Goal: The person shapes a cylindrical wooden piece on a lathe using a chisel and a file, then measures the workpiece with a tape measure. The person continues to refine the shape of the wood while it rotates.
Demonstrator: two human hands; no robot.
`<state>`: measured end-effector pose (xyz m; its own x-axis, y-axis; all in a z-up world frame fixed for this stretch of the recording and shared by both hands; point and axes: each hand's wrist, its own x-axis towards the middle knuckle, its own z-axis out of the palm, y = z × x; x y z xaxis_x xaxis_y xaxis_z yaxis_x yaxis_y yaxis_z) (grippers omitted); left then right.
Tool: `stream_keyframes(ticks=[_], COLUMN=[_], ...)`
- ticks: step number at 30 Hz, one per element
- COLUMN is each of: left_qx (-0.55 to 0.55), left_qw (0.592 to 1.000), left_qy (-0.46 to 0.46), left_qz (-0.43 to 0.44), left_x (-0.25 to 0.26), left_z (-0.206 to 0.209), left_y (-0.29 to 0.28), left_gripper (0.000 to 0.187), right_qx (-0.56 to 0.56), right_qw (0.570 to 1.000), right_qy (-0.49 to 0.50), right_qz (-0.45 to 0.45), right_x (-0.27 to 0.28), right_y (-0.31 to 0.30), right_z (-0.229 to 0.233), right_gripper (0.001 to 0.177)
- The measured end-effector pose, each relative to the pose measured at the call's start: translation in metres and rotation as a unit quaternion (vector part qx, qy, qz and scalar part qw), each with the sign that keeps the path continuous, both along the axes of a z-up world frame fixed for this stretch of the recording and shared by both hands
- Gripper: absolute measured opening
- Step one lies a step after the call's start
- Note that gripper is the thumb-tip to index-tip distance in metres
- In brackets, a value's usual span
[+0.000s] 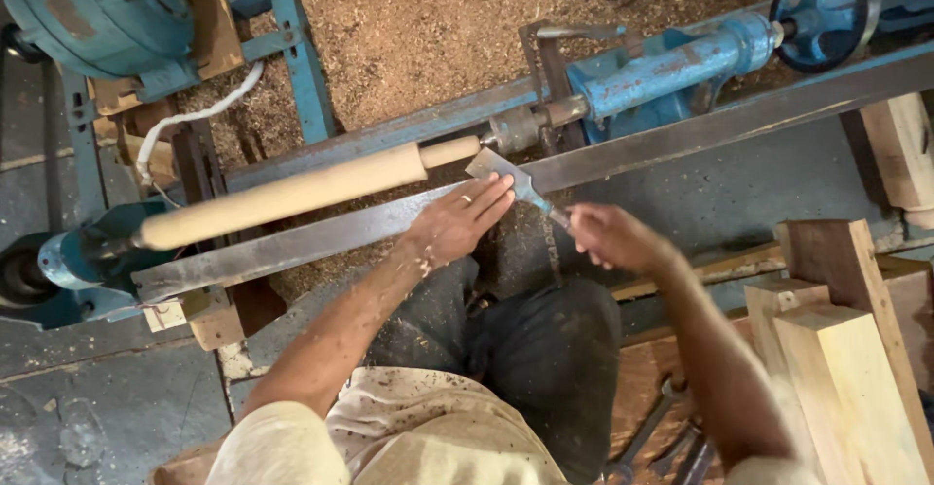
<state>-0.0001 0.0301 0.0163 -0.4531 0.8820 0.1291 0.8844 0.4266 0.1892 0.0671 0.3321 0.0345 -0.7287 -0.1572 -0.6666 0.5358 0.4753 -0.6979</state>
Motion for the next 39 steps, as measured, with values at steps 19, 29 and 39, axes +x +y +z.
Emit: stream_keyframes(ticks=[19, 29, 39], left_qx=[-0.002, 0.071, 0.142], left_qw=[0.999, 0.994, 0.989], left_qy=[0.035, 0.087, 0.037], left_qz=[-0.010, -0.001, 0.015], left_x=[-0.003, -0.003, -0.004], left_z=[-0.015, -0.008, -0.013], left_y=[0.011, 0.006, 0.003], left_gripper=[0.056, 0.048, 0.048], right_qx=[0.250, 0.291, 0.305], right_qw=[0.937, 0.917, 0.925], right_qy=[0.175, 0.210, 0.198], right_qz=[0.170, 0.175, 0.112], right_x=[-0.011, 0.001, 0.027], right_y=[-0.012, -0.027, -0.062], right_z=[-0.013, -0.014, -0.015], right_gripper=[0.030, 0.021, 0.026])
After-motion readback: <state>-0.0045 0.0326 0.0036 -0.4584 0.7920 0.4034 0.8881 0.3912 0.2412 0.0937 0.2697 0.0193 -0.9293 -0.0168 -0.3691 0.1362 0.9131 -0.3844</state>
